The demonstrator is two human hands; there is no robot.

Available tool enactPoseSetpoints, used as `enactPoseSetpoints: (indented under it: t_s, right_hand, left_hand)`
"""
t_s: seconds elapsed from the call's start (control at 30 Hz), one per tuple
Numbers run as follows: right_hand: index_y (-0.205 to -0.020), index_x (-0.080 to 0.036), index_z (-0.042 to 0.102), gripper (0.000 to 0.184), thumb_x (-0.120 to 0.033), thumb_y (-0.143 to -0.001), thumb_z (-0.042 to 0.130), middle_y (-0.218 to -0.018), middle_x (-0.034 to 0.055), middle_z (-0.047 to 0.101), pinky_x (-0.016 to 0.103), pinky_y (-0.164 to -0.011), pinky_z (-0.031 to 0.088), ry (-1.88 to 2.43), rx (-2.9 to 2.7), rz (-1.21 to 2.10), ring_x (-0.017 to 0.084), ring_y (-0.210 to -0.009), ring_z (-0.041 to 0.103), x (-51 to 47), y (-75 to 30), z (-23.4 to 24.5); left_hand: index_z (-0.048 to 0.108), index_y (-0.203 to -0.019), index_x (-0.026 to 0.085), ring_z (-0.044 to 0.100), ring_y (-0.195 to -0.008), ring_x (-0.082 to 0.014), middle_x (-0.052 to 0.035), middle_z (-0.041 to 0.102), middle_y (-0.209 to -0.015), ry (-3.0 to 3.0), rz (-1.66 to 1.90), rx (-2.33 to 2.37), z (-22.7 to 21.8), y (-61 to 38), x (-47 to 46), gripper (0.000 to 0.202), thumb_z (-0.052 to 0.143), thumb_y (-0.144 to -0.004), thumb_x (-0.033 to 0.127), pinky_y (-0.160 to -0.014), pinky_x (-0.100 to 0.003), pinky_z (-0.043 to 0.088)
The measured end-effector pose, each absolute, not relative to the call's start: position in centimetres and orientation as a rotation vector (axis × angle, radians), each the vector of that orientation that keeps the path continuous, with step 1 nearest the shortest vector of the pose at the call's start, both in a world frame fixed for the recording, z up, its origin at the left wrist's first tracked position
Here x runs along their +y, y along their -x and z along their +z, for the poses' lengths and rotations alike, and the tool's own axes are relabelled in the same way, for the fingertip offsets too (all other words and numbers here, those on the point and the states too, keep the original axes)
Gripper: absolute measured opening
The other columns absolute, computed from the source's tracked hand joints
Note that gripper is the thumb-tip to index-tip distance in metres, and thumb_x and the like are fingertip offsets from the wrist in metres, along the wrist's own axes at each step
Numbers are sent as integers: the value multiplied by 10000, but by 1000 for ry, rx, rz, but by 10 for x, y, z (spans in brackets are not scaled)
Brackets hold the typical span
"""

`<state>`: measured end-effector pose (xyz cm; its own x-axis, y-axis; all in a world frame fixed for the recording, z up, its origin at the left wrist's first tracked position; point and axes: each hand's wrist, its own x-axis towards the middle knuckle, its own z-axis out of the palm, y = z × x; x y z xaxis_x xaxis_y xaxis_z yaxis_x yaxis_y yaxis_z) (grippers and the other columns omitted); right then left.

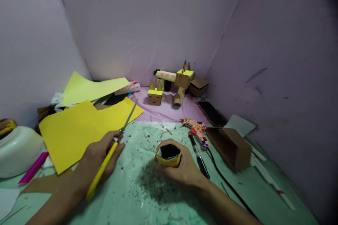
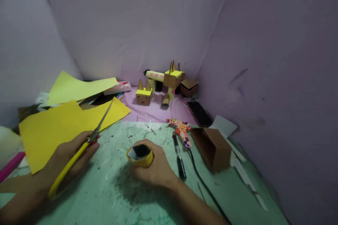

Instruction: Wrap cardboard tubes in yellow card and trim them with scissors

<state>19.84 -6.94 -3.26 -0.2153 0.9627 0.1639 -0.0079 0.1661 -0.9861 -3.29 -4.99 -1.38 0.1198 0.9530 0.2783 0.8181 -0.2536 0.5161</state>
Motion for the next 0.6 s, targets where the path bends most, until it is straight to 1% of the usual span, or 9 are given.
enactPoseSetpoints:
  t_s: [0.07, 0.1, 0.17, 0.23, 0.27, 0.33, 0.4, 0.53, 0.6]
  right_hand:
    - [-791, -216, 611, 299, -99, -517, 588, -719, -12, 658, 292, -621, 480, 973, -1445, 1262, 166, -649, 600, -69, -199, -32]
    - [-781, -218, 613, 295, -99, -513, 578, -717, -10, 663, 296, -626, 482, 971, -1445, 1273, 170, -650, 602, -68, -199, -32]
    - [-760, -221, 620, 294, -92, -502, 563, -711, -9, 663, 296, -629, 484, 972, -1452, 1280, 173, -650, 597, -68, -200, -31]
    - [-747, -218, 625, 304, -80, -488, 549, -698, -17, 649, 285, -618, 476, 965, -1458, 1281, 164, -637, 579, -68, -202, -31]
    - [-748, -214, 625, 308, -77, -483, 549, -693, -23, 641, 277, -608, 468, 957, -1450, 1298, 157, -628, 568, -68, -203, -30]
    - [-760, -203, 622, 308, -81, -482, 569, -681, -35, 622, 260, -588, 450, 936, -1421, 1367, 137, -604, 546, -69, -205, -29]
    - [-788, -192, 624, 316, -97, -488, 606, -672, -42, 608, 252, -580, 438, 923, -1402, 1452, 123, -586, 528, -69, -207, -26]
    - [-795, -183, 645, 322, -123, -478, 647, -675, -34, 593, 248, -575, 433, 946, -1475, 1450, 119, -593, 506, -69, -209, -21]
    - [-788, -179, 652, 328, -130, -464, 663, -679, -27, 597, 245, -571, 433, 961, -1493, 1435, 119, -599, 502, -68, -209, -21]
  left_hand:
    - [530, -1030, 236, 636, -644, -201, -1, 634, -716, -2225, 966, 1623, -19, 27, -57, 249, 402, -894, 400, -651, -301, 491]
    - [523, -1059, 235, 645, -693, -202, -17, 643, -770, -2256, 987, 1565, -22, 24, -61, 238, 392, -904, 358, -705, -311, 501]
    - [483, -1156, 240, 644, -891, -235, -72, 650, -958, -2346, 996, 1431, -26, 19, -68, 279, 363, -909, 294, -823, -355, 500]
    - [411, -1259, 265, 567, -1096, -276, -113, 592, -1153, -2492, 981, 1292, -28, 16, -74, 374, 307, -903, 219, -909, -409, 473]
    - [366, -1305, 280, 531, -1145, -288, -120, 564, -1194, -2577, 958, 1236, -29, 15, -75, 433, 281, -894, 176, -923, -428, 465]
    - [301, -1354, 297, 510, -1147, -292, -122, 546, -1177, -2722, 879, 1185, -29, 16, -76, 533, 251, -864, 95, -914, -444, 463]
    - [285, -1368, 275, 502, -1123, -292, -126, 537, -1146, -2810, 803, 1171, -30, 19, -75, 579, 254, -838, 44, -917, -461, 453]
    - [337, -1348, 190, 460, -1116, -314, -153, 505, -1152, -2912, 733, 1088, -33, 24, -69, 545, 299, -829, 28, -930, -527, 420]
    - [359, -1337, 145, 471, -1072, -315, -168, 505, -1133, -2987, 708, 1089, -33, 24, -68, 517, 309, -838, 20, -875, -520, 445]
